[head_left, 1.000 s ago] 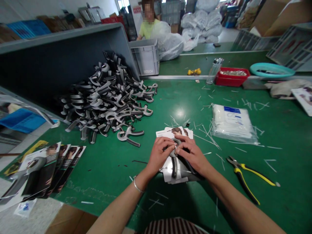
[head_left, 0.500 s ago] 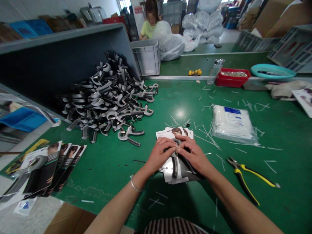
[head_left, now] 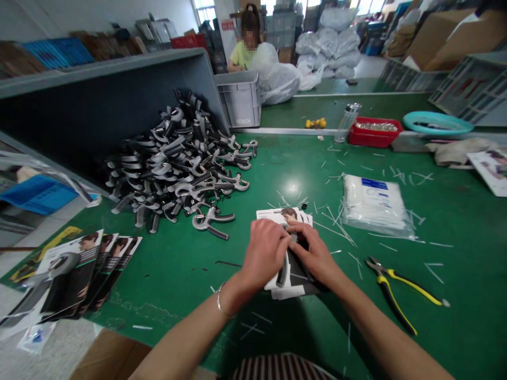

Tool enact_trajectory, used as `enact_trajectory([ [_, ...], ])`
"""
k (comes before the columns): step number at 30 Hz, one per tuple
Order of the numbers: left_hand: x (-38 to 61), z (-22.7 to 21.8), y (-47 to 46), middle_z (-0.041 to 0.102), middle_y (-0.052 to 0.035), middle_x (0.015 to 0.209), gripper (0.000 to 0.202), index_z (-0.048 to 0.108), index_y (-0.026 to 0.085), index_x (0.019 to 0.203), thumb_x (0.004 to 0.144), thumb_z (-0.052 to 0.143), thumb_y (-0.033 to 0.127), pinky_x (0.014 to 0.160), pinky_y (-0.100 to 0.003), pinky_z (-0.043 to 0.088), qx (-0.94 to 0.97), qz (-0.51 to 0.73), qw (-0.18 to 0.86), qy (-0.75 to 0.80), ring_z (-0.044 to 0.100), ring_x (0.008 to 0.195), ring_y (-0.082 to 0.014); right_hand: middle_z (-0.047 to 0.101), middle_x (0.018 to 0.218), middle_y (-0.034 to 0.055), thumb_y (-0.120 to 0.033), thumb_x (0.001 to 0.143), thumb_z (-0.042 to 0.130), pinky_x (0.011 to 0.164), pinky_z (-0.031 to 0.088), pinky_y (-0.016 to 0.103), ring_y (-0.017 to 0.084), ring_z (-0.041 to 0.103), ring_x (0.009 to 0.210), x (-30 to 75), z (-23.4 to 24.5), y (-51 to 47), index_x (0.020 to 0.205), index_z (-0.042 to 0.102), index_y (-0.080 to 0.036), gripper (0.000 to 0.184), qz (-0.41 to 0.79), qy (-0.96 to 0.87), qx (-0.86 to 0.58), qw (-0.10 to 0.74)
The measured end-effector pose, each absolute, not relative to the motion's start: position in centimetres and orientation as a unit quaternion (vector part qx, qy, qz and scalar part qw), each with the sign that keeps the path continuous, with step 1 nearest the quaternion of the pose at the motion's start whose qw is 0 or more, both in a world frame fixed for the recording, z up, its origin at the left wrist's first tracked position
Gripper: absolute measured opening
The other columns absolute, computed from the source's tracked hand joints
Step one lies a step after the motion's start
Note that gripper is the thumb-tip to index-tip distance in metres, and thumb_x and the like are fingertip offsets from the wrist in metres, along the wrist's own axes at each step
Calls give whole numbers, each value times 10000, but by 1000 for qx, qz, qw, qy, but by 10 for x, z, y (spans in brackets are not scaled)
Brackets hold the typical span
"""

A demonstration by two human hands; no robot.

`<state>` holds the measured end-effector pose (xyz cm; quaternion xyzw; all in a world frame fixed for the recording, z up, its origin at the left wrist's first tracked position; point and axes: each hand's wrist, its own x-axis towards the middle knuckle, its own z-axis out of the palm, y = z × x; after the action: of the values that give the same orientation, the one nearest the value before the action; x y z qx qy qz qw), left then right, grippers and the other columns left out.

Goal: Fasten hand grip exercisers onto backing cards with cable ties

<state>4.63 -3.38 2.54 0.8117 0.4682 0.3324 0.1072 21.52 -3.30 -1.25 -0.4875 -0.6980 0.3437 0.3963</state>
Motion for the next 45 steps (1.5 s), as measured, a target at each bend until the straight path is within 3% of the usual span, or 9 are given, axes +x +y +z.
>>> enact_trajectory([
  [6,51,7,-71,646,-70,851,146,581,185,832,946,489,184,820,-431,409,848,322,118,405,551,841,-226,603,1283,59,-180,846,580,1074,342,457,248,495,1249,207,-16,-34,1200,607,-274,367,326,-691,-497,411],
  [10,45,3,-68,649,-52,864,112,576,201,855,949,527,237,840,-410,432,797,366,149,457,564,890,-220,606,1287,64,-192,841,579,1074,320,474,256,494,1254,199,-17,-31,1067,637,-255,242,303,-686,-505,427],
  [15,44,8,-82,644,-100,973,98,602,174,950,941,524,233,921,-477,414,872,244,62,420,553,970,-265,635,1248,72,-248,865,591,1042,337,480,273,523,1208,205,-7,-36,955,658,-241,113,287,-690,-514,421],
  [19,23,13,-97,584,-171,1149,612,550,135,1161,778,681,594,940,-539,409,804,227,51,547,517,1079,-346,694,1030,51,-253,946,539,932,383,427,254,564,1021,220,13,-66,969,660,-244,123,232,-769,-489,340],
  [25,10,9,-99,592,-93,924,151,608,162,964,895,556,285,830,-386,476,780,155,137,591,569,889,-238,674,873,83,-208,925,591,774,346,404,275,509,888,200,24,-95,907,665,-186,79,80,-870,-464,143],
  [29,4,16,-98,615,-74,908,131,626,176,950,906,550,273,829,-366,483,760,183,197,592,592,877,-224,658,796,114,-126,902,565,744,329,425,289,505,835,179,24,-90,791,639,-166,139,-16,-891,-447,78],
  [33,-18,18,-102,656,-58,1027,210,628,200,1099,910,581,279,865,-328,489,720,247,317,565,628,908,-189,658,780,107,-156,907,554,751,343,423,289,508,839,179,26,-85,804,626,-170,126,26,-879,-464,106],
  [39,-23,6,-97,683,-18,938,137,720,220,956,919,588,221,855,-260,472,686,364,365,513,634,914,-153,691,903,31,-185,918,596,832,385,385,244,541,926,197,20,-74,927,681,-222,94,263,-815,-465,225],
  [45,-9,-3,-88,656,-16,903,99,726,213,915,885,631,207,816,-252,471,673,378,398,496,627,871,-149,711,901,10,-254,928,618,868,387,385,226,564,917,200,12,-70,920,723,-260,105,285,-797,-444,294],
])
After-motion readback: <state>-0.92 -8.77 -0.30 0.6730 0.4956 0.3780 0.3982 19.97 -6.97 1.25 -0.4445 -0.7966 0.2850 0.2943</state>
